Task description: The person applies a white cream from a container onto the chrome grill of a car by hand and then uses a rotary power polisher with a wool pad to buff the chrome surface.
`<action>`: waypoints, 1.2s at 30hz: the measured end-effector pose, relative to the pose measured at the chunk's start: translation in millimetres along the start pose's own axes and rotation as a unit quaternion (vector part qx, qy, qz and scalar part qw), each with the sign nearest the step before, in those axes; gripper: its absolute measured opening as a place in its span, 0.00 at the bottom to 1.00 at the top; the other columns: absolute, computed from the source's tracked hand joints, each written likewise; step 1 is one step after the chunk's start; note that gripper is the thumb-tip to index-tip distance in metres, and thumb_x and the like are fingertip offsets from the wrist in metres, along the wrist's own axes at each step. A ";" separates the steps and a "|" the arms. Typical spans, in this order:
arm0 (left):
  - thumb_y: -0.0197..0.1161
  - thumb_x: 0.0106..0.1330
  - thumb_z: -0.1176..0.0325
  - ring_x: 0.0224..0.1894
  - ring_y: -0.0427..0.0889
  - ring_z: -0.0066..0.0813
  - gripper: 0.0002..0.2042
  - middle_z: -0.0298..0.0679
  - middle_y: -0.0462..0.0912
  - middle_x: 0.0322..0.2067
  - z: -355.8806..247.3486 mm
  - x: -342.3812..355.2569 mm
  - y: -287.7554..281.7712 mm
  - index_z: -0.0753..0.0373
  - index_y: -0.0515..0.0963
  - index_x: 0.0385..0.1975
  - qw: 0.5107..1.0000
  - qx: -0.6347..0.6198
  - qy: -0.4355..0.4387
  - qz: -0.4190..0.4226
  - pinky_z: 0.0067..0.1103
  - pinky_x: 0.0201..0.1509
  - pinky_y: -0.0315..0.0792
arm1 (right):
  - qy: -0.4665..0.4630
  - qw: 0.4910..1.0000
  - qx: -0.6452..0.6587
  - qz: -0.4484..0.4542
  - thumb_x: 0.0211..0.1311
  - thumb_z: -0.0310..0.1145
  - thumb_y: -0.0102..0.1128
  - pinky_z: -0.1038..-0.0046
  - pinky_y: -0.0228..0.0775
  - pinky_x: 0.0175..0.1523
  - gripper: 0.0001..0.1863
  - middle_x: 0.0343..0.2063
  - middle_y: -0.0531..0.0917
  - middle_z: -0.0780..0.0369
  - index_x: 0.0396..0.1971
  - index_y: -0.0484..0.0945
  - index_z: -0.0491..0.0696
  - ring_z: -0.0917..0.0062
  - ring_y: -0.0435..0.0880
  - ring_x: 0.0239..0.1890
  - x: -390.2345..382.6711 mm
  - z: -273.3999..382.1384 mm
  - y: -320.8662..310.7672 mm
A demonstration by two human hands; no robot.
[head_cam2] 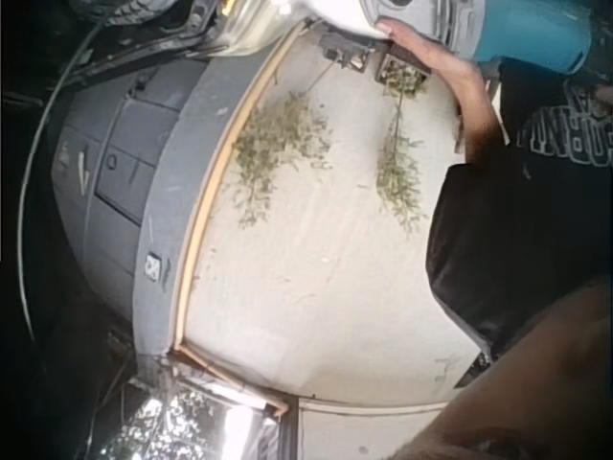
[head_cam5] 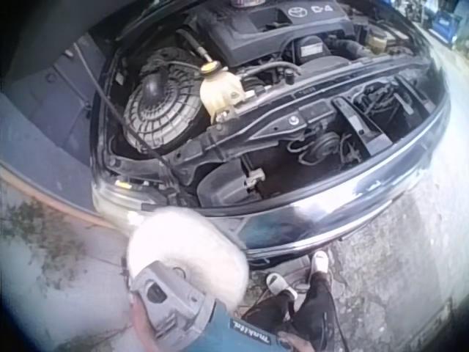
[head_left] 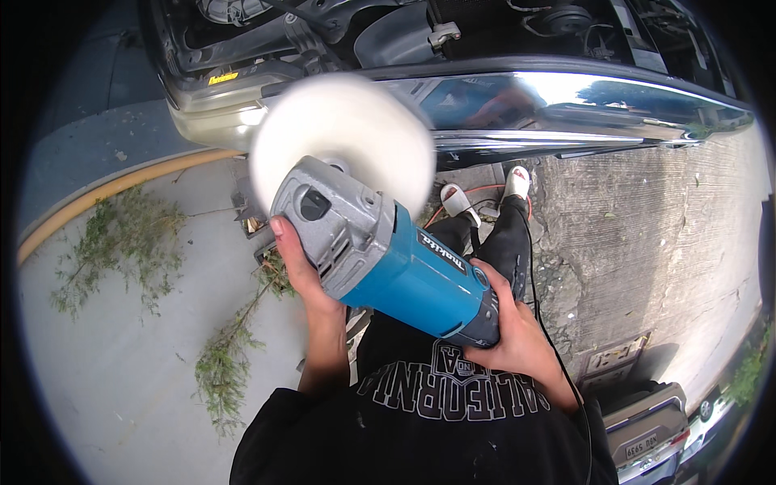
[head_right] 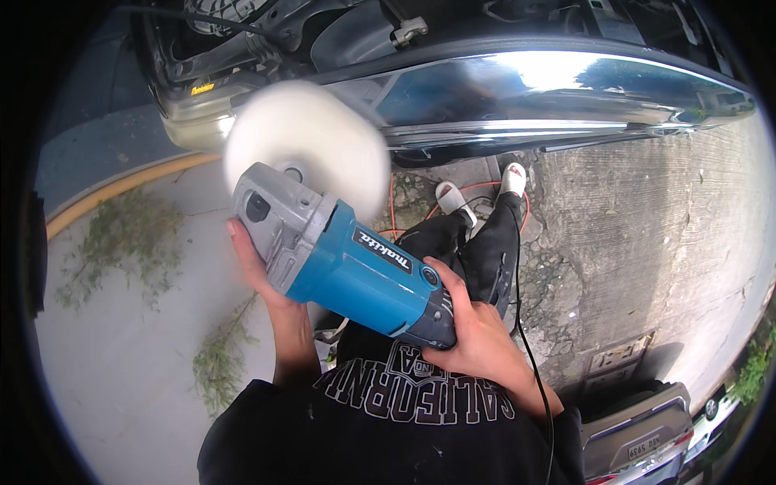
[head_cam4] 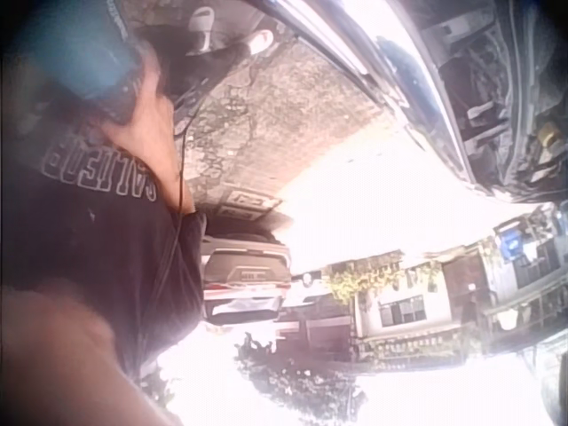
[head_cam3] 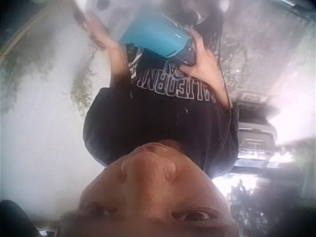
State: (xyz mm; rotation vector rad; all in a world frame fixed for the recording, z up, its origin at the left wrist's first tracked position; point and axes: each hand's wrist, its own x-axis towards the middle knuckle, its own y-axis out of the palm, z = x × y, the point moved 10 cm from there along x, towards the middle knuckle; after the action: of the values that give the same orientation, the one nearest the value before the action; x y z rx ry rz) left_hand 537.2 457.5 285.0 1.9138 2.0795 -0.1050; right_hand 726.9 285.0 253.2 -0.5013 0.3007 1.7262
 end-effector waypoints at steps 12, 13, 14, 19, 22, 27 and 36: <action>0.39 0.75 0.43 0.55 0.72 0.29 0.31 0.40 0.73 0.54 24.6 -39.8 79.5 0.67 0.66 0.59 0.982 0.018 -0.071 0.175 0.27 0.61 0.65 | 0.018 0.995 -0.029 -0.091 0.34 0.30 0.73 0.59 0.70 0.60 0.59 0.55 0.74 0.45 0.69 0.48 0.48 0.48 0.78 0.54 -55.0 -35.2 -31.5; 0.39 0.75 0.44 0.54 0.73 0.29 0.30 0.40 0.73 0.54 22.8 -35.1 67.5 0.67 0.67 0.58 0.990 0.001 -0.068 0.123 0.27 0.60 0.67 | 0.003 0.996 -0.033 -0.084 0.34 0.30 0.73 0.59 0.71 0.59 0.58 0.54 0.75 0.45 0.69 0.48 0.49 0.47 0.78 0.54 -44.1 -29.8 -27.3; 0.40 0.76 0.45 0.53 0.75 0.29 0.29 0.41 0.74 0.53 21.1 -28.6 52.2 0.68 0.68 0.57 0.994 -0.016 -0.047 0.093 0.27 0.59 0.69 | -0.012 0.996 -0.040 -0.078 0.34 0.30 0.73 0.58 0.71 0.59 0.58 0.53 0.76 0.45 0.69 0.48 0.49 0.46 0.78 0.53 -32.3 -24.8 -22.9; 0.39 0.74 0.43 0.53 0.78 0.35 0.31 0.44 0.74 0.54 8.8 18.7 -36.0 0.66 0.65 0.62 0.999 -0.007 0.036 0.001 0.31 0.56 0.74 | -0.092 0.995 -0.018 -0.016 0.40 0.29 0.68 0.55 0.75 0.45 0.54 0.38 0.82 0.45 0.69 0.45 0.48 0.46 0.82 0.36 30.1 -7.7 18.4; 0.37 0.74 0.41 0.53 0.77 0.37 0.34 0.47 0.73 0.56 2.1 26.6 -55.3 0.67 0.62 0.64 0.999 -0.025 0.047 -0.007 0.33 0.57 0.73 | -0.129 0.991 -0.041 -0.003 0.41 0.32 0.68 0.54 0.74 0.42 0.54 0.28 0.82 0.46 0.70 0.45 0.51 0.47 0.82 0.33 54.6 -2.9 36.6; 0.37 0.74 0.41 0.57 0.75 0.37 0.34 0.47 0.72 0.57 18.3 22.2 -60.5 0.67 0.60 0.65 0.996 -0.016 0.081 0.031 0.33 0.60 0.72 | -0.119 0.990 -0.078 -0.003 0.41 0.34 0.69 0.54 0.74 0.42 0.54 0.28 0.83 0.46 0.70 0.45 0.53 0.47 0.82 0.32 56.1 -30.2 45.0; 0.39 0.74 0.42 0.46 0.77 0.31 0.31 0.43 0.77 0.46 88.4 -45.7 62.7 0.70 0.70 0.53 0.985 0.028 0.046 0.166 0.26 0.50 0.72 | -0.069 0.984 -0.003 -0.161 0.34 0.28 0.70 0.59 0.72 0.57 0.54 0.57 0.74 0.48 0.68 0.52 0.50 0.48 0.77 0.53 -22.2 -127.0 -22.7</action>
State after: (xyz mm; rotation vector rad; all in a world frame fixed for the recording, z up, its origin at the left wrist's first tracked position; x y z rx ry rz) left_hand 617.1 397.0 223.5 2.3100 1.7961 0.0009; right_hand 773.5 212.1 154.9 -0.4069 0.1075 1.4378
